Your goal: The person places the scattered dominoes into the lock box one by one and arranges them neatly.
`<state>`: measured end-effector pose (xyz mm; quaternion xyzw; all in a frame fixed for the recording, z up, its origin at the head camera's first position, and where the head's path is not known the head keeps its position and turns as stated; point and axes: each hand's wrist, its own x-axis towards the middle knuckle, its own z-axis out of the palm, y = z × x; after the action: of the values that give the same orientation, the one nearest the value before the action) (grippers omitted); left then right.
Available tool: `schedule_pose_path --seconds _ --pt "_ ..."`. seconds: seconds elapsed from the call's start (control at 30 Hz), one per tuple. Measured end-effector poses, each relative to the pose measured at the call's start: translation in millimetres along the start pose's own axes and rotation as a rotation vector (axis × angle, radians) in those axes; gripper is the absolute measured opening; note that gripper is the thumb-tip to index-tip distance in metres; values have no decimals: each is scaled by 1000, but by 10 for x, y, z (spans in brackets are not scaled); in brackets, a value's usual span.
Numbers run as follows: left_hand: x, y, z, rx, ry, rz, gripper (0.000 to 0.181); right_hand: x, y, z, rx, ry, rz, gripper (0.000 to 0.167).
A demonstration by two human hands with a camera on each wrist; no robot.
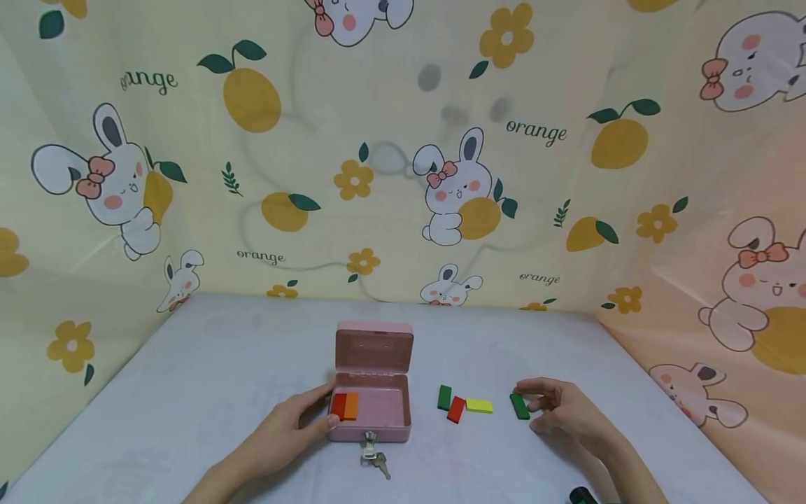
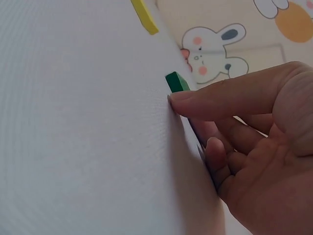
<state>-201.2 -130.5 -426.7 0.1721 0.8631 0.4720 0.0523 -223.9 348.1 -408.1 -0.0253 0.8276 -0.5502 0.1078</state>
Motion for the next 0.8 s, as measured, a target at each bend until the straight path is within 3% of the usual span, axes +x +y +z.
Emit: schedule_pose_path --seconds 0.5,0.8 --pt "-12 14 1 3 0 4 68 -3 -26 44 -63 51 -5 70" --pt "-13 19 -2 1 4 13 68 22 -52 101 -91 137 58 69"
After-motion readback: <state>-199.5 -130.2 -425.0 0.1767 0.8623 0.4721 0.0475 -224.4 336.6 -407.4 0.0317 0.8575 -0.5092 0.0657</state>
